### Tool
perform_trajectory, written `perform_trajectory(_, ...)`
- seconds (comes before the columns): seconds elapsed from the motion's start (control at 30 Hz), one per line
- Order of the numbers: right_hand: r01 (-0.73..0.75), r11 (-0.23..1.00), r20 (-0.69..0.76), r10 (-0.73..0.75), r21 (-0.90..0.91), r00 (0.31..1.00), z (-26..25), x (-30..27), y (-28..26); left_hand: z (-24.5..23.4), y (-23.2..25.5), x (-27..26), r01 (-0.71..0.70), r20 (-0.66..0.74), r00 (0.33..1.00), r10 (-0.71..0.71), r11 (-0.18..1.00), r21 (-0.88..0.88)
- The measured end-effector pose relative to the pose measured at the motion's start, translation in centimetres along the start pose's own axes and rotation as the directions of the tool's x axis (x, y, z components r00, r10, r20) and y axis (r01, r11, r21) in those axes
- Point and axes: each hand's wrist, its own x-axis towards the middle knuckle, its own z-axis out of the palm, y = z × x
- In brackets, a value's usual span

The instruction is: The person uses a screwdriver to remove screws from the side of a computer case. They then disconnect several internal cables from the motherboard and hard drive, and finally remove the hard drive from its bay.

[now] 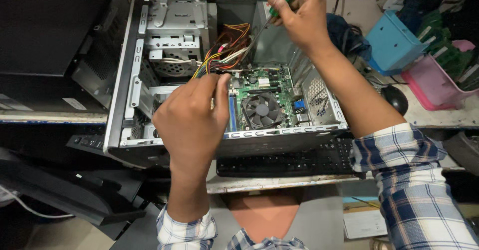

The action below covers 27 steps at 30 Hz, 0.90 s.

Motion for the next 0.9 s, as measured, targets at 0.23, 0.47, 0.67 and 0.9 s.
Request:
perform_trajectory(0.23,0.002,0.997,0.172,0.011,-0.076,0.985,0.9,0.1,-2.2,-0.1,-0.6,0.2,0.112,0.049,0.993,-0.108,0.991,-0.073)
perform_trajectory(0.47,0.079,0.979,0.292,-0.021,-0.189,0.956,1.5,0.5,-3.8,-0.2,-0.7,0.3,0.146,0.061,0.988,-0.14,0.983,-0.107)
perform_trajectory(0.67,0.096,0.965,0.327,-0.011,-0.244,0.945,2.1,0.8,-4.0,-0.4,-0.8,0.3,0.174,0.01,0.984,-0.175,0.964,-0.203)
perform_trajectory(0.9,0.099,0.971,0.336,-0.02,-0.22,0.942,2.5,0.8,-4.5,-0.8,-0.8,0.4,0.215,0.072,0.976,-0.204,0.946,-0.241)
